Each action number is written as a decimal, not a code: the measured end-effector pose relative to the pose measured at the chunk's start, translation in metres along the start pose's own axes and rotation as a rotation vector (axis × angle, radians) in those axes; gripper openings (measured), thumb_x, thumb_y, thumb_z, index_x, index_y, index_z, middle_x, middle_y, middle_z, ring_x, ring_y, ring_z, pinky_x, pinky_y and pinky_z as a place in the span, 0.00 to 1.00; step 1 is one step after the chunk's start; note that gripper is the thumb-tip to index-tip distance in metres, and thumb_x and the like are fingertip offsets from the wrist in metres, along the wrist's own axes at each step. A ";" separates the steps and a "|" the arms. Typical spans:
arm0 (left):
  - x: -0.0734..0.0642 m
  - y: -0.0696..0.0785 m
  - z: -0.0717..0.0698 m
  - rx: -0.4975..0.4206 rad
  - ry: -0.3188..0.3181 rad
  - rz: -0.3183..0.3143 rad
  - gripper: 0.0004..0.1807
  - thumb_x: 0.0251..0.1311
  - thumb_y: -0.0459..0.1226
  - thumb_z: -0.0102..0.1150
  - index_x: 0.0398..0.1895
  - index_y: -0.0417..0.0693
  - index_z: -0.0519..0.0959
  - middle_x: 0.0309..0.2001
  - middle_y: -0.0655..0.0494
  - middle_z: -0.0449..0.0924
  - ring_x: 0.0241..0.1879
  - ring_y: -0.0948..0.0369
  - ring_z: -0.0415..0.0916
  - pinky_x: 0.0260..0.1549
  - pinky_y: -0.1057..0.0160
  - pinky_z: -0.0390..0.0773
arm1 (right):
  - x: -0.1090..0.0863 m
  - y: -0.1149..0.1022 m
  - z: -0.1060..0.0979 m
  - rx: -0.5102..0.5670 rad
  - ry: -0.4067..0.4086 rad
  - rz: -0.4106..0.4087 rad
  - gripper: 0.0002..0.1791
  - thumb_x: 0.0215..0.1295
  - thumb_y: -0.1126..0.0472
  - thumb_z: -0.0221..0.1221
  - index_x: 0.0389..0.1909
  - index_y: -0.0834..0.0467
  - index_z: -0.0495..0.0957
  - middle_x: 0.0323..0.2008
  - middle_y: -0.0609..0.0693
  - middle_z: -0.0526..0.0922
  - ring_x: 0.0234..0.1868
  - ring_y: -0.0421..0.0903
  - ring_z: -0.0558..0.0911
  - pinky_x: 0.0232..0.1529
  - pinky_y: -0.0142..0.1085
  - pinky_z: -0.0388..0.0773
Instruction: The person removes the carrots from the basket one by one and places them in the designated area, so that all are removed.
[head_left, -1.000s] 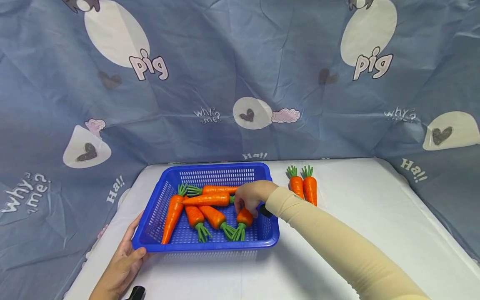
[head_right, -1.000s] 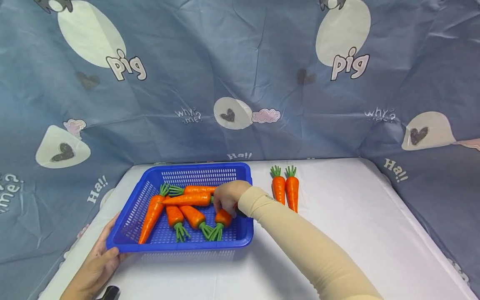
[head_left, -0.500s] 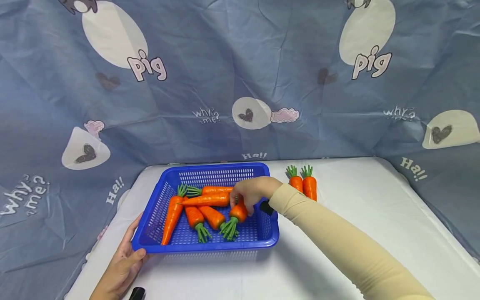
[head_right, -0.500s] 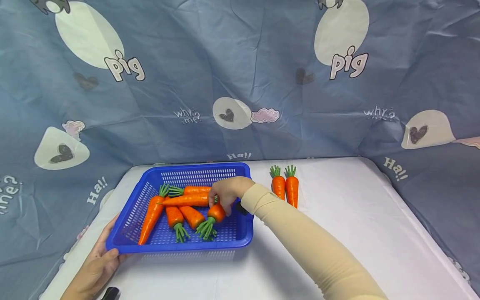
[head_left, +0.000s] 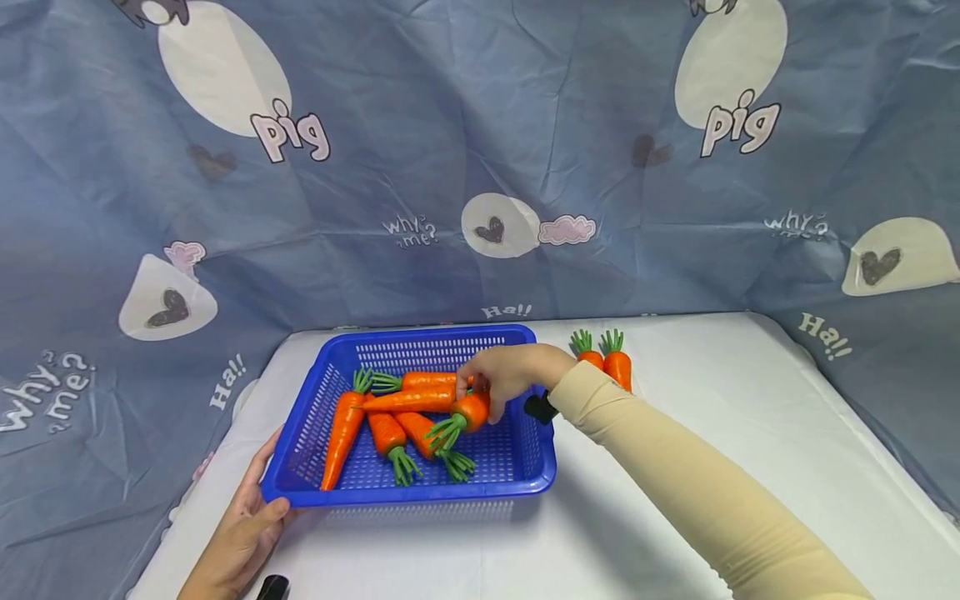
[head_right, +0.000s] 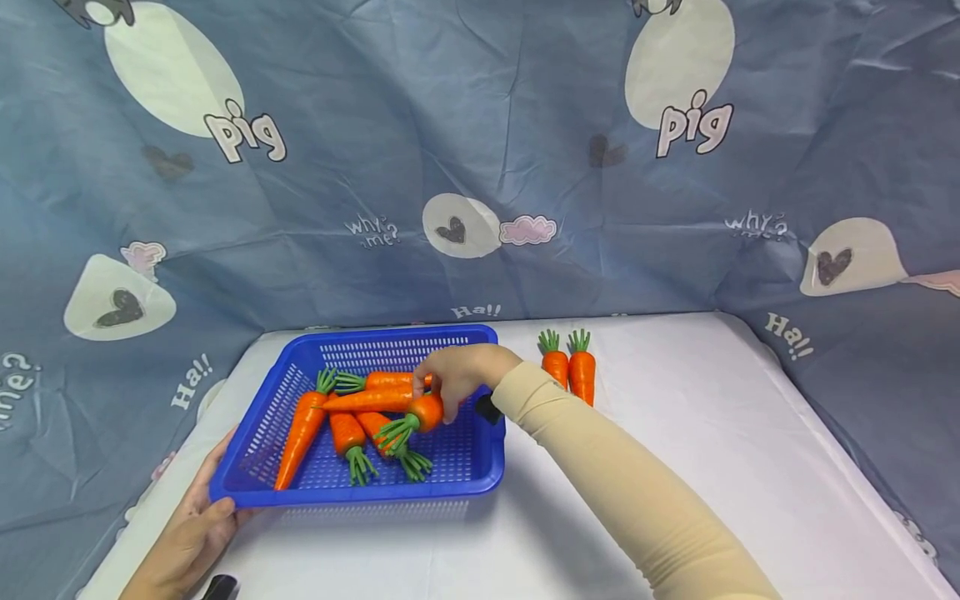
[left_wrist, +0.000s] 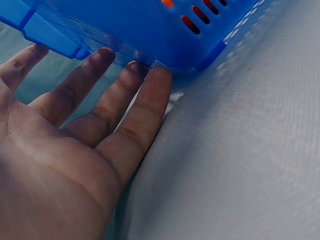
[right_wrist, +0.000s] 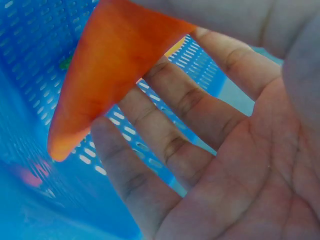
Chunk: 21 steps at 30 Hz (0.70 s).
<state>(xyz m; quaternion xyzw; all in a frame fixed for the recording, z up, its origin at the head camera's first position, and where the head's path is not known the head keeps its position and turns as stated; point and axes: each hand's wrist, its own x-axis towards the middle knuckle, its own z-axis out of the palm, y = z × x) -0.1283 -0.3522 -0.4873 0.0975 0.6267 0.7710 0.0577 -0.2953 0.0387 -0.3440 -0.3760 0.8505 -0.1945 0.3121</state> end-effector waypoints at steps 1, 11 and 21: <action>0.000 0.000 0.000 0.000 0.001 0.001 0.42 0.82 0.29 0.48 0.88 0.68 0.44 0.76 0.75 0.64 0.69 0.71 0.76 0.63 0.67 0.82 | 0.000 -0.001 -0.001 -0.001 0.005 0.002 0.21 0.59 0.72 0.76 0.49 0.52 0.81 0.53 0.53 0.87 0.54 0.46 0.83 0.55 0.35 0.85; 0.001 0.000 0.000 0.006 0.014 -0.011 0.42 0.82 0.29 0.48 0.88 0.68 0.44 0.76 0.75 0.65 0.68 0.71 0.77 0.63 0.67 0.83 | -0.001 -0.002 0.000 0.013 0.041 0.004 0.20 0.62 0.67 0.76 0.49 0.49 0.80 0.54 0.51 0.86 0.56 0.47 0.83 0.60 0.39 0.84; 0.001 0.000 -0.001 0.011 0.000 -0.014 0.42 0.83 0.30 0.48 0.88 0.68 0.43 0.76 0.75 0.65 0.69 0.71 0.77 0.63 0.66 0.83 | 0.001 0.002 0.003 0.014 0.109 -0.015 0.22 0.64 0.57 0.77 0.54 0.47 0.79 0.44 0.50 0.80 0.46 0.46 0.77 0.46 0.33 0.77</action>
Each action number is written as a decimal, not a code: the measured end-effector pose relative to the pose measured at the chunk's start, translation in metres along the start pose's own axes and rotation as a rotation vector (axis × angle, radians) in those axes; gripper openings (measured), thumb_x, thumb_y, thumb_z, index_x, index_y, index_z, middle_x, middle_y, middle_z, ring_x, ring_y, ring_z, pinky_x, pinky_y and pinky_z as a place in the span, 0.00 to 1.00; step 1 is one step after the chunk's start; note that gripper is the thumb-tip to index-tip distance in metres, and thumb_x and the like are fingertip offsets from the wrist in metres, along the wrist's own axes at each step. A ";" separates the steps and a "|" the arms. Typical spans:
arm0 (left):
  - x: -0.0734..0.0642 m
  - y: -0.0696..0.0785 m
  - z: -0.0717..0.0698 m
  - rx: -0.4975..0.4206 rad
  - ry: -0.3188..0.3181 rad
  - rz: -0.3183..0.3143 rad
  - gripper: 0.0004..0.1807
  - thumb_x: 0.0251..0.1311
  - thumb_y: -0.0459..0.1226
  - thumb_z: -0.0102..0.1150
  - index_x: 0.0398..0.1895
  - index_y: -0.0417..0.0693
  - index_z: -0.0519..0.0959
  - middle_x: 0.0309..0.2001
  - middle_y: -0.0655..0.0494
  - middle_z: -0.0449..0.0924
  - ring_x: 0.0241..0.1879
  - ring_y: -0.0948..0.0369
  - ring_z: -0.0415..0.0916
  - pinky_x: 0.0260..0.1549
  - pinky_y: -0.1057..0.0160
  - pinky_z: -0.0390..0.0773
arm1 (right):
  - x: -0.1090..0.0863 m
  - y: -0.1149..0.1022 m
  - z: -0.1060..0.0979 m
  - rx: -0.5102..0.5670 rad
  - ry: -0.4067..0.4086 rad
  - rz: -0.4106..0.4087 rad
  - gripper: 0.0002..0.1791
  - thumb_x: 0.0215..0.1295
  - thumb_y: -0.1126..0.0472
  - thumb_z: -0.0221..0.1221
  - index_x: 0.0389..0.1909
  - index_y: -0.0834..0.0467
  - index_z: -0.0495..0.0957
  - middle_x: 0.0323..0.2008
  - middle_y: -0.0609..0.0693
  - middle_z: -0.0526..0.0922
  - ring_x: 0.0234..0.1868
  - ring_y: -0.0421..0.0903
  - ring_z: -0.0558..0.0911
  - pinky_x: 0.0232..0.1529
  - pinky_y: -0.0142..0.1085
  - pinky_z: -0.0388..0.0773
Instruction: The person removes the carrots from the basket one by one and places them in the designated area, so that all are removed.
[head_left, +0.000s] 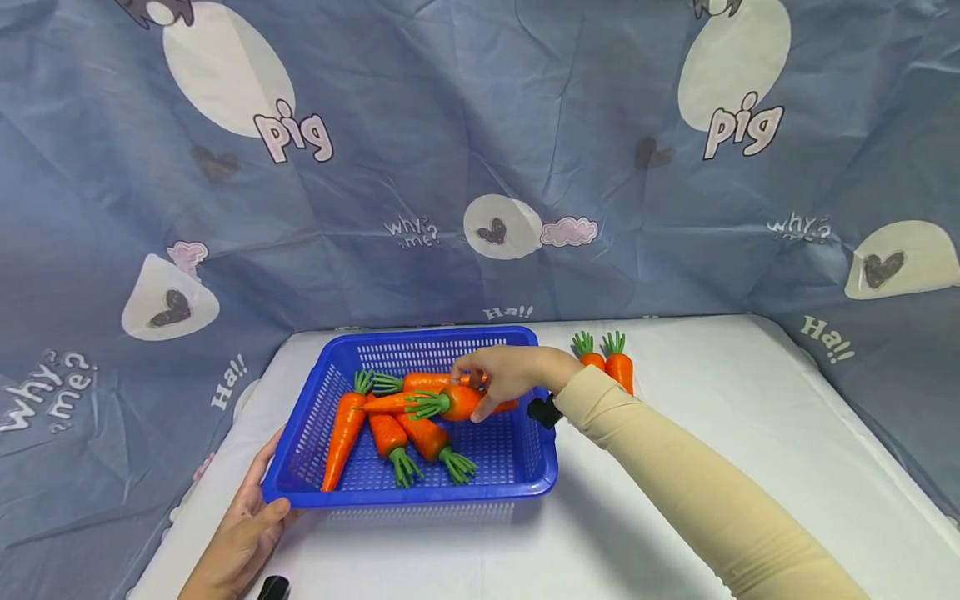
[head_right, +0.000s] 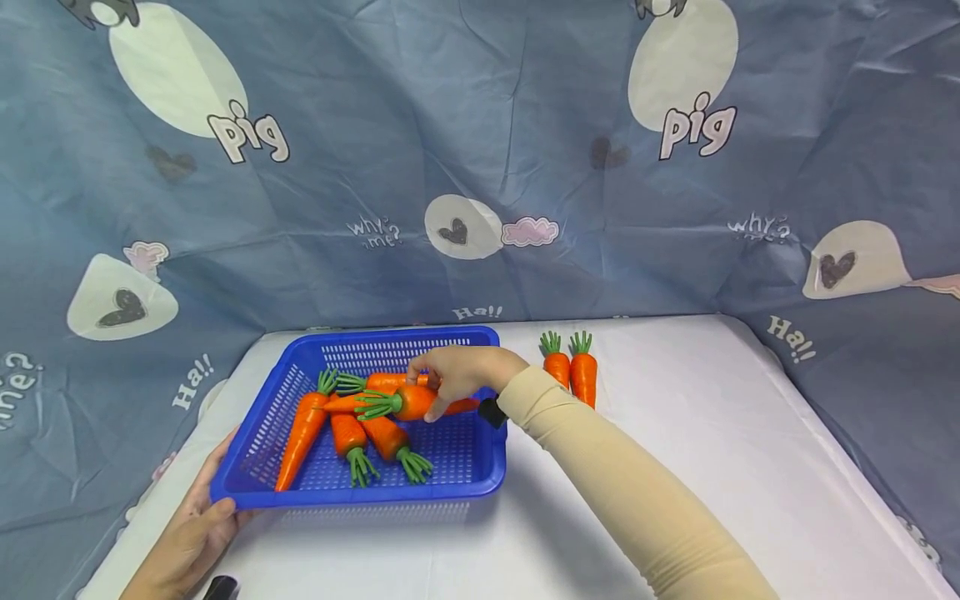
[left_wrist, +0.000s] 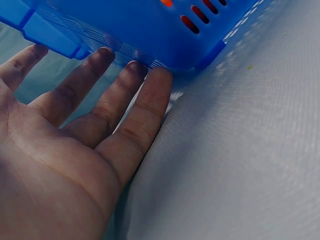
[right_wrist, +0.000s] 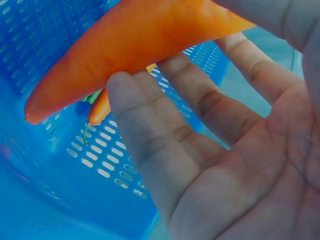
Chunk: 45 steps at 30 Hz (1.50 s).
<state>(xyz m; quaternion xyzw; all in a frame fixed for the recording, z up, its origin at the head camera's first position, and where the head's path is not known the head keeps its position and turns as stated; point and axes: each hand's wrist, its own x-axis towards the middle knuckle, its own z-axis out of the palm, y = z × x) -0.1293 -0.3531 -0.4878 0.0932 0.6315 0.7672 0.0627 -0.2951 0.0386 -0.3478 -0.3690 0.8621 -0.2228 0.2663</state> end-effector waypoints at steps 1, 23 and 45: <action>0.000 0.000 0.000 -0.002 -0.002 0.004 0.42 0.83 0.29 0.48 0.88 0.68 0.43 0.76 0.75 0.65 0.69 0.71 0.77 0.63 0.66 0.83 | 0.000 0.001 0.000 0.000 0.007 -0.001 0.22 0.64 0.56 0.77 0.55 0.47 0.78 0.43 0.50 0.80 0.45 0.46 0.78 0.45 0.33 0.77; 0.005 0.001 0.003 0.003 0.021 -0.014 0.42 0.82 0.30 0.49 0.88 0.70 0.44 0.75 0.76 0.65 0.68 0.71 0.77 0.62 0.67 0.83 | -0.015 0.006 0.000 0.251 0.021 0.019 0.25 0.71 0.53 0.72 0.60 0.56 0.73 0.45 0.54 0.83 0.37 0.55 0.89 0.50 0.50 0.91; 0.002 -0.004 -0.003 0.041 0.021 -0.030 0.40 0.85 0.33 0.46 0.87 0.71 0.41 0.76 0.75 0.61 0.68 0.73 0.76 0.62 0.69 0.83 | -0.029 0.021 0.007 0.492 0.143 0.041 0.25 0.74 0.51 0.68 0.62 0.59 0.71 0.39 0.51 0.77 0.40 0.46 0.86 0.50 0.46 0.92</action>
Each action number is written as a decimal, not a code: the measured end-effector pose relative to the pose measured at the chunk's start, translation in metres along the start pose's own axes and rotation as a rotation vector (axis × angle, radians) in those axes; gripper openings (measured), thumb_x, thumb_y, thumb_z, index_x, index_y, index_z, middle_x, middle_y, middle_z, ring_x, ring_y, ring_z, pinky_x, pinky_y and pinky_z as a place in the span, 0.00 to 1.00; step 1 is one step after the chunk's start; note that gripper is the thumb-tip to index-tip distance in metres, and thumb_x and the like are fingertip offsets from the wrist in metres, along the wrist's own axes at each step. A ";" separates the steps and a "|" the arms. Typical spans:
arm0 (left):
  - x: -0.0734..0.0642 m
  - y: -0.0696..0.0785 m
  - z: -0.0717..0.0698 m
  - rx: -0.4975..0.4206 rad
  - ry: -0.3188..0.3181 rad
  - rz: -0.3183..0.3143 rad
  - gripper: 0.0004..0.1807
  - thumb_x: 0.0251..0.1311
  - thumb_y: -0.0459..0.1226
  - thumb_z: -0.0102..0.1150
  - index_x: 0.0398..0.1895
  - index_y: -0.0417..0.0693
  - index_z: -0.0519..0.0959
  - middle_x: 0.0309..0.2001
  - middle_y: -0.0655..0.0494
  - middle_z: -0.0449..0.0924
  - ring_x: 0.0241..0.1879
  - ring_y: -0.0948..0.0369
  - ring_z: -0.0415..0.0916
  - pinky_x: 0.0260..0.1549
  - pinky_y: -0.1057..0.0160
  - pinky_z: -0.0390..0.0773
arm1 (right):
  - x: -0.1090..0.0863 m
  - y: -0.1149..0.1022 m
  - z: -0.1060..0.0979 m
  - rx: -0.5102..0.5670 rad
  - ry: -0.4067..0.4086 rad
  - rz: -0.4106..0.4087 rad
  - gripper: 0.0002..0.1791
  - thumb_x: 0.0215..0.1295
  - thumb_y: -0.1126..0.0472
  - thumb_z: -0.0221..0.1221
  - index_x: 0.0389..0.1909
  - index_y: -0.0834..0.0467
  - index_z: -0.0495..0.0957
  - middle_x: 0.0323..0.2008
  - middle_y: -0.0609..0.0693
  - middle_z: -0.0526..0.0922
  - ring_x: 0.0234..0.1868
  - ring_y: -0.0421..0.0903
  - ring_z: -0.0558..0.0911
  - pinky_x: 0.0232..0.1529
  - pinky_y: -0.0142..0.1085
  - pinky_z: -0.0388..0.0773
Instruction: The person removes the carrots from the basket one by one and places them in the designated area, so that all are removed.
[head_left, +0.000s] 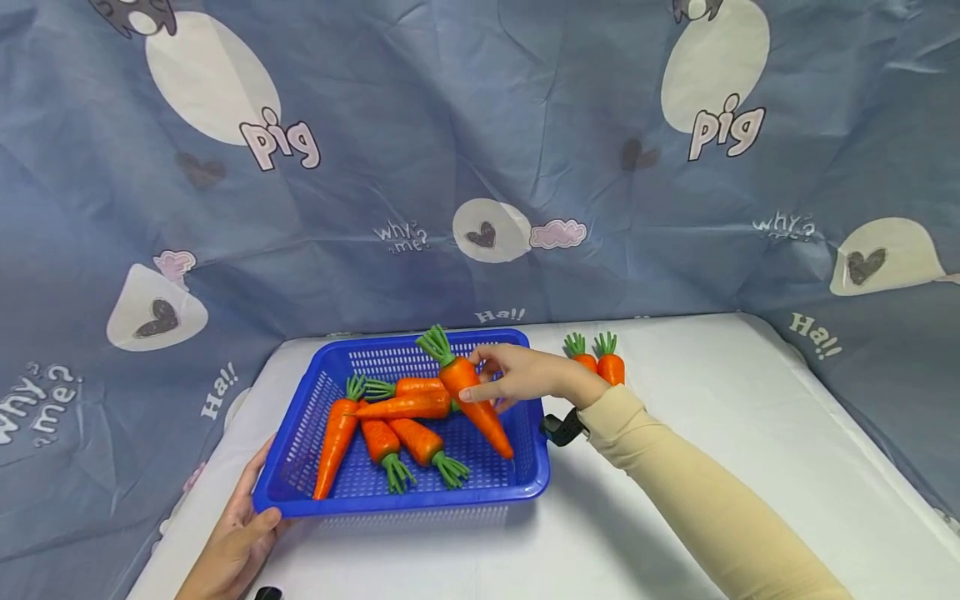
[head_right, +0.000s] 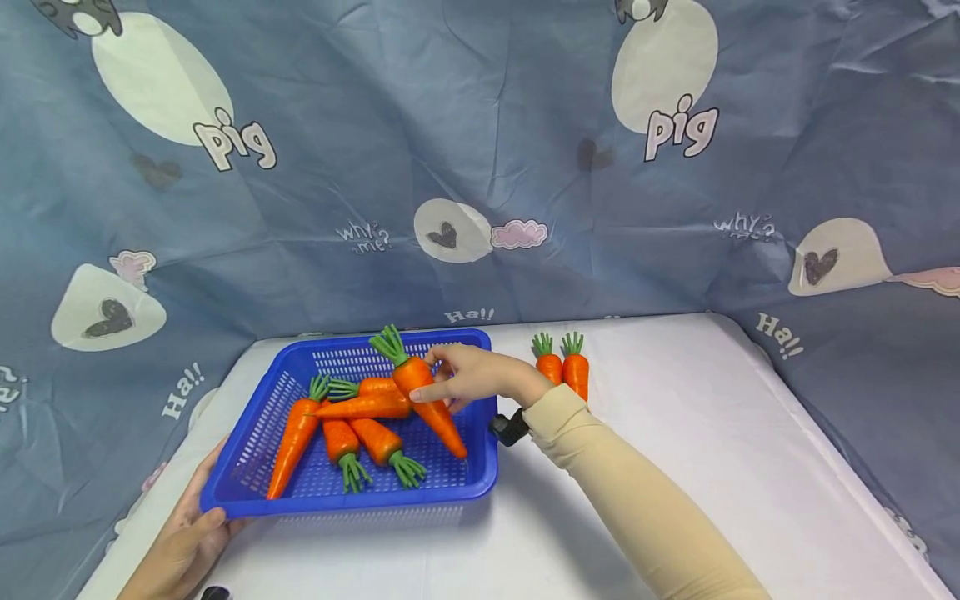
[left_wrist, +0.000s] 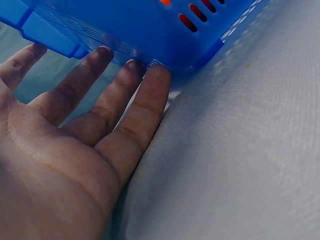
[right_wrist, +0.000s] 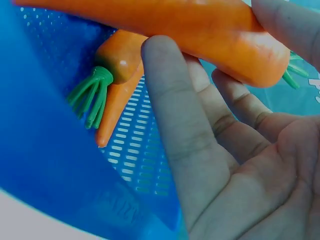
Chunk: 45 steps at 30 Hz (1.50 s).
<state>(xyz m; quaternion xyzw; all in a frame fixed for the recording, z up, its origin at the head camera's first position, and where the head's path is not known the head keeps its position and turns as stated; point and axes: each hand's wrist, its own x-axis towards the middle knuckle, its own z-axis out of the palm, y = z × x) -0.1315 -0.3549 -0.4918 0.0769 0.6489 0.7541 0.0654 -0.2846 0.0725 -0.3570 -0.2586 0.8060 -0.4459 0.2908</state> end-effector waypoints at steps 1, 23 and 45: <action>0.000 0.000 0.000 -0.004 -0.004 0.001 0.40 0.85 0.33 0.45 0.87 0.70 0.41 0.76 0.75 0.61 0.68 0.73 0.76 0.62 0.69 0.82 | -0.001 0.001 0.000 0.003 0.003 -0.001 0.25 0.74 0.51 0.68 0.61 0.59 0.71 0.39 0.51 0.77 0.40 0.46 0.86 0.50 0.46 0.92; 0.000 0.001 0.003 -0.012 0.012 0.000 0.41 0.84 0.32 0.47 0.88 0.69 0.41 0.77 0.73 0.59 0.69 0.73 0.75 0.63 0.69 0.82 | -0.015 0.010 -0.012 0.128 0.089 0.018 0.24 0.75 0.50 0.67 0.59 0.59 0.70 0.35 0.52 0.78 0.38 0.47 0.83 0.50 0.48 0.92; -0.002 0.002 0.002 -0.004 0.024 -0.019 0.40 0.84 0.33 0.46 0.87 0.70 0.42 0.75 0.75 0.62 0.67 0.73 0.77 0.62 0.68 0.83 | -0.018 0.025 -0.019 0.265 0.128 0.047 0.23 0.78 0.55 0.64 0.62 0.63 0.68 0.47 0.57 0.84 0.41 0.49 0.87 0.51 0.49 0.91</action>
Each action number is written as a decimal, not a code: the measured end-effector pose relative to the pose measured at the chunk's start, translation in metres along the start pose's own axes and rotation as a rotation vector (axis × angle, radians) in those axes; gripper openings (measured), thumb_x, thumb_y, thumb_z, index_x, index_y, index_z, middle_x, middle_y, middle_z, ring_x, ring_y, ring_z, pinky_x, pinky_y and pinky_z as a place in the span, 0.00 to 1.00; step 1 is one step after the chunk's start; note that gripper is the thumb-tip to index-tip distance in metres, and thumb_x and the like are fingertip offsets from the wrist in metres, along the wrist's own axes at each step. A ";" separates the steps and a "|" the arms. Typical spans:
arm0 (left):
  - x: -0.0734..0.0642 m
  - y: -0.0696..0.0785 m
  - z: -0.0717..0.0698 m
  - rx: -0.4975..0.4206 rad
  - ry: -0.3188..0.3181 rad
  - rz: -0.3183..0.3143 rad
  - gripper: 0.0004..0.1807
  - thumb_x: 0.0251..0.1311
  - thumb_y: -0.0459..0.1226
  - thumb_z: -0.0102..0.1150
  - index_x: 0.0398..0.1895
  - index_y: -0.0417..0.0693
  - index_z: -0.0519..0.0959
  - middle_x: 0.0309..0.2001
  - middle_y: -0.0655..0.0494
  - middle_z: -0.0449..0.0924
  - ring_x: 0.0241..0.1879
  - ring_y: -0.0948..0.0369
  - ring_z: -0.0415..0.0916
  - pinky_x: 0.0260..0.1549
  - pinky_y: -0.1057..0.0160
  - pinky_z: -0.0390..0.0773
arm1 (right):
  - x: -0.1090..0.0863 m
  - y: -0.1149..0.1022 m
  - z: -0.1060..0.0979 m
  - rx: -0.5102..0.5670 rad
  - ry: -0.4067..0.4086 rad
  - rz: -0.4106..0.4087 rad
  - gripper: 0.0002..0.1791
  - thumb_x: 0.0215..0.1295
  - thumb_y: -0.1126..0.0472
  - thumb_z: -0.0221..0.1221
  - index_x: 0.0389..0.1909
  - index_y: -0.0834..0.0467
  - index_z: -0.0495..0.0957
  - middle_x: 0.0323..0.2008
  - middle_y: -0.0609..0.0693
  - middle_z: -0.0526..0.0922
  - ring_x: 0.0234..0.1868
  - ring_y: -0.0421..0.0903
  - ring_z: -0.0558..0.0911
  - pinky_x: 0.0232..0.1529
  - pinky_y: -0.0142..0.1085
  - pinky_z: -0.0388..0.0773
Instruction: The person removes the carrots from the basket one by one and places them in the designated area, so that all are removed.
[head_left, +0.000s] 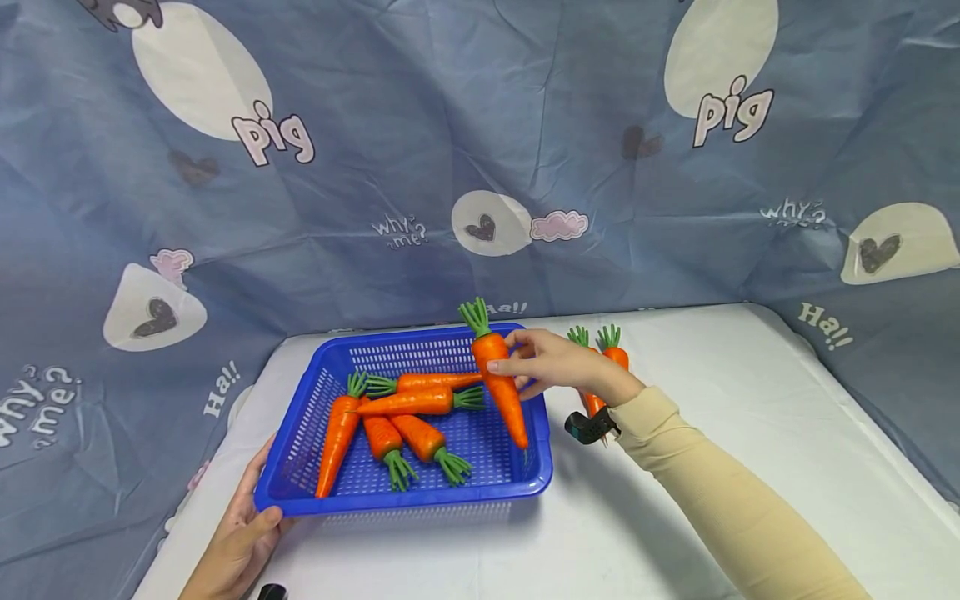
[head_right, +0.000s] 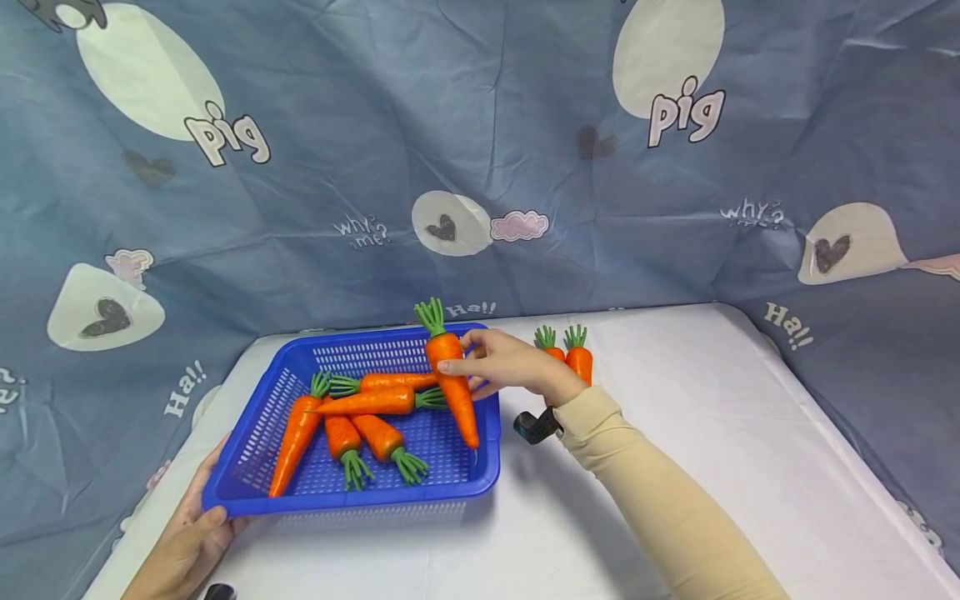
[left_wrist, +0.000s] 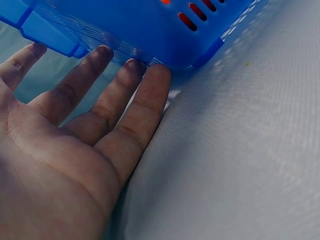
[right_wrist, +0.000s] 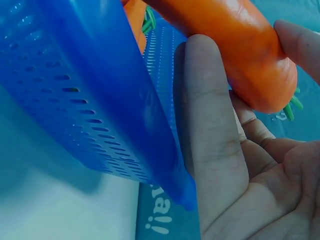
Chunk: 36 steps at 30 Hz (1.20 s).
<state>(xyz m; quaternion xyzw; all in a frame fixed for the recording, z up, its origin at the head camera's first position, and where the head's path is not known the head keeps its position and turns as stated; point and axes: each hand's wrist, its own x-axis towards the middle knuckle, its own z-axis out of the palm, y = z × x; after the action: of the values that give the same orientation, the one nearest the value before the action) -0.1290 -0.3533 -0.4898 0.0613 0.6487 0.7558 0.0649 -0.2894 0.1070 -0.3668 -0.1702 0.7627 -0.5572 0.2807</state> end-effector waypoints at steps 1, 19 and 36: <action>0.000 0.000 0.000 -0.003 -0.006 0.004 0.40 0.84 0.32 0.46 0.87 0.70 0.42 0.76 0.75 0.62 0.68 0.73 0.76 0.62 0.68 0.83 | -0.001 0.000 0.000 0.002 0.001 -0.001 0.23 0.78 0.54 0.64 0.62 0.63 0.68 0.47 0.57 0.84 0.41 0.49 0.87 0.51 0.49 0.91; 0.000 0.002 0.001 -0.025 -0.039 0.029 0.41 0.84 0.32 0.46 0.88 0.69 0.41 0.77 0.75 0.63 0.70 0.72 0.75 0.64 0.68 0.82 | -0.009 0.003 -0.008 -0.003 0.037 -0.012 0.24 0.79 0.53 0.63 0.65 0.61 0.67 0.44 0.55 0.82 0.39 0.48 0.83 0.50 0.48 0.91; 0.000 0.001 0.002 -0.023 -0.023 0.031 0.41 0.84 0.31 0.46 0.88 0.69 0.42 0.76 0.76 0.64 0.69 0.72 0.76 0.63 0.68 0.82 | -0.017 0.001 -0.024 0.006 0.081 -0.012 0.32 0.80 0.51 0.62 0.72 0.65 0.62 0.53 0.61 0.81 0.47 0.51 0.86 0.55 0.51 0.90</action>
<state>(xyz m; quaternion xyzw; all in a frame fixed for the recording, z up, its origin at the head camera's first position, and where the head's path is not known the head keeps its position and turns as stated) -0.1285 -0.3516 -0.4889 0.0794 0.6381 0.7633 0.0615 -0.2905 0.1353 -0.3582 -0.1511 0.7708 -0.5677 0.2466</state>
